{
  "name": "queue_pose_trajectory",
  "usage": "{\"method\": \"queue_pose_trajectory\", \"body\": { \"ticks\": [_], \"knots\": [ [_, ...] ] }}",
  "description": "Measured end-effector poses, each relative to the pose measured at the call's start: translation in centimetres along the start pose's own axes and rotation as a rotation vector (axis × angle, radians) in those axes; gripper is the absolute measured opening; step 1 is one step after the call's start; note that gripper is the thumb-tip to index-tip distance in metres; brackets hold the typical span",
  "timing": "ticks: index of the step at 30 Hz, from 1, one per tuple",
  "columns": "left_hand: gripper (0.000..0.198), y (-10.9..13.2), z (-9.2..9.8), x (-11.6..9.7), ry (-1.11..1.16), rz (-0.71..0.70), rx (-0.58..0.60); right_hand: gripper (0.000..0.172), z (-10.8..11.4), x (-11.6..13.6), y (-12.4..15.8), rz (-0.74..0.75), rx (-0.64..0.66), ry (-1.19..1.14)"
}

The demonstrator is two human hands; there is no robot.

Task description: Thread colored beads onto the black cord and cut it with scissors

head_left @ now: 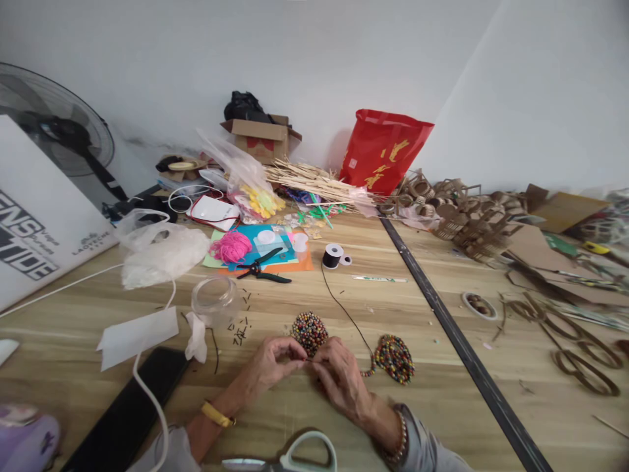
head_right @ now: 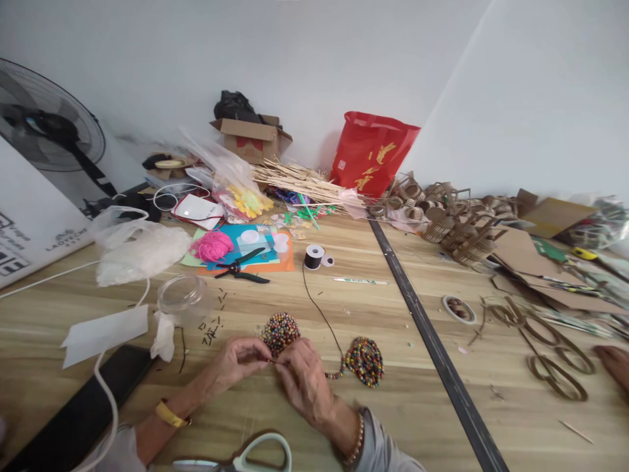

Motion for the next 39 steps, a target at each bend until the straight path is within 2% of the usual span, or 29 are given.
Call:
{"method": "queue_pose_trajectory", "body": {
  "ticks": [21,39],
  "knots": [
    [0.009,0.05,0.01,-0.48,-0.056,-0.035,0.001,0.01,-0.51,-0.44,0.23,-0.027,0.048,-0.001],
    [0.012,0.07,-0.1,-0.12,-0.036,-0.029,0.013,0.01,-0.39,-0.18,0.01,-0.018,0.035,0.003]
  ]
}}
Point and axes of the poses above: each hand's wrist, its own y-axis away from the middle knuckle, its own z-axis out of the back of the hand, x = y × z, the point moved 9 cm from there along -y, towards the middle knuckle, and after that the axes turned 5 degrees about y, right-handed, at the moved point
